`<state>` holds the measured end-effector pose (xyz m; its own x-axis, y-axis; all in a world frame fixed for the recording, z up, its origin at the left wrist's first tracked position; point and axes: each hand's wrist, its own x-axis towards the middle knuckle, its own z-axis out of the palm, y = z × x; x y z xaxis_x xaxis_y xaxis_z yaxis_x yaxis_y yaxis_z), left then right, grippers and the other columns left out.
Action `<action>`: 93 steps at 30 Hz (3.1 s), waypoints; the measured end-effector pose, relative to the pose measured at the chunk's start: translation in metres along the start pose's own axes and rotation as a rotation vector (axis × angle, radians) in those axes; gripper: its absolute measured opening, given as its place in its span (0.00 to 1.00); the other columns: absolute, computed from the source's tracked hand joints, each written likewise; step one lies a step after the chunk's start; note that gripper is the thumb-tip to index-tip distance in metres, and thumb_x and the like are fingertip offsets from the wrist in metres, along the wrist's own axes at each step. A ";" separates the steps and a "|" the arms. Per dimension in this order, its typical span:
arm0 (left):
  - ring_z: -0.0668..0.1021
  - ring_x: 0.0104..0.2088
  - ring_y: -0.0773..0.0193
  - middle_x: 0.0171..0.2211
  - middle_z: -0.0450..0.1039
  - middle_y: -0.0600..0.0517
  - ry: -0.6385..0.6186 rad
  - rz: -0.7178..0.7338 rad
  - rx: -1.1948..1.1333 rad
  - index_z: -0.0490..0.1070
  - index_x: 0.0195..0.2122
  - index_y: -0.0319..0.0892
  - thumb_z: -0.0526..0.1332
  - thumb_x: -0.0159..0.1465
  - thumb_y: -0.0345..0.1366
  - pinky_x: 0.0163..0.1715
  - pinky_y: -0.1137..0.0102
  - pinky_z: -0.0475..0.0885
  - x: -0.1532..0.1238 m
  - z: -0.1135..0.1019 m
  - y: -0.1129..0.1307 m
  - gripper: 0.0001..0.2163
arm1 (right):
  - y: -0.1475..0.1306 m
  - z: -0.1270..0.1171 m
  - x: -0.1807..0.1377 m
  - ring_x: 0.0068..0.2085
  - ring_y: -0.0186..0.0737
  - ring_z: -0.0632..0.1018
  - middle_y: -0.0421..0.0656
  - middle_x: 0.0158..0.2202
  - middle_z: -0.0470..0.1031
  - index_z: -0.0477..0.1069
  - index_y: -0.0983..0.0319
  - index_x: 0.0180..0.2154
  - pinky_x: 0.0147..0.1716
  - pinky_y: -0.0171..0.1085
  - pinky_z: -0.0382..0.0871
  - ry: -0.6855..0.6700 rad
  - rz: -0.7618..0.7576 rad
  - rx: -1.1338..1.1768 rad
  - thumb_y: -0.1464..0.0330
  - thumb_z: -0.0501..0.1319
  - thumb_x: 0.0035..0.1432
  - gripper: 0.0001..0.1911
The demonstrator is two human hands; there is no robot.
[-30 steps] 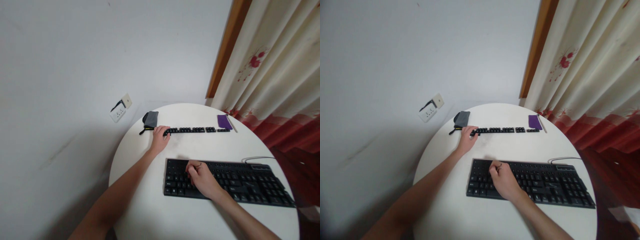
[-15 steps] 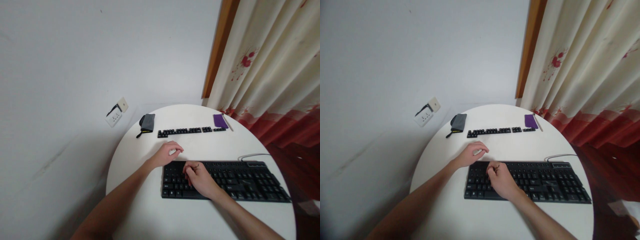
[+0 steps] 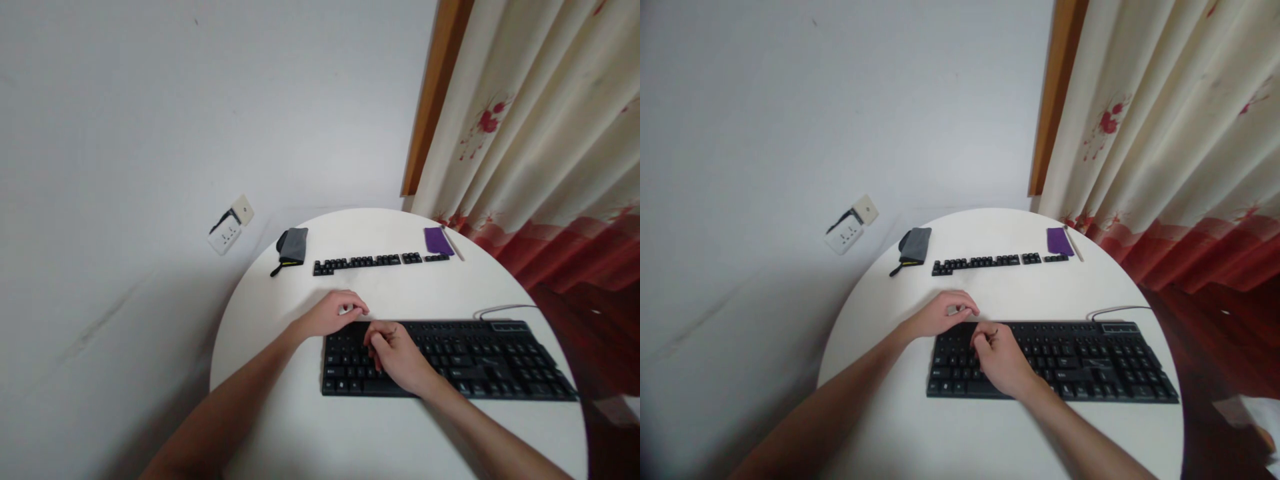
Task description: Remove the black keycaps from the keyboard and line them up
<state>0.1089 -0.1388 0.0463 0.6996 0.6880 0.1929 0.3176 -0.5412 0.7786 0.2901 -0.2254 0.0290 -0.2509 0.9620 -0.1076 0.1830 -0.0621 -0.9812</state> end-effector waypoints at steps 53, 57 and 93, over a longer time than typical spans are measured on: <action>0.81 0.40 0.59 0.40 0.79 0.45 0.078 -0.133 -0.510 0.80 0.36 0.37 0.71 0.56 0.37 0.44 0.65 0.76 0.004 0.027 -0.007 0.10 | -0.003 -0.015 0.007 0.21 0.33 0.68 0.38 0.21 0.69 0.74 0.64 0.32 0.21 0.31 0.61 0.317 -0.176 0.095 0.68 0.51 0.63 0.14; 0.80 0.44 0.58 0.42 0.81 0.46 0.197 -0.027 -0.178 0.81 0.41 0.42 0.66 0.62 0.36 0.50 0.64 0.74 0.003 0.025 -0.007 0.08 | -0.002 -0.017 0.009 0.22 0.33 0.70 0.38 0.21 0.70 0.73 0.63 0.32 0.20 0.31 0.61 0.353 -0.165 0.128 0.68 0.52 0.62 0.13; 0.69 0.51 0.51 0.51 0.72 0.49 0.489 -0.149 0.625 0.77 0.47 0.48 0.71 0.55 0.36 0.56 0.56 0.61 0.022 -0.030 -0.080 0.17 | -0.001 -0.018 0.008 0.21 0.33 0.69 0.38 0.21 0.70 0.74 0.63 0.33 0.20 0.31 0.60 0.330 -0.175 0.130 0.65 0.53 0.62 0.13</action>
<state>0.0795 -0.0658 0.0060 0.3082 0.8293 0.4661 0.7859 -0.4980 0.3665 0.3049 -0.2124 0.0324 0.0558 0.9935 0.0993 0.0371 0.0973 -0.9946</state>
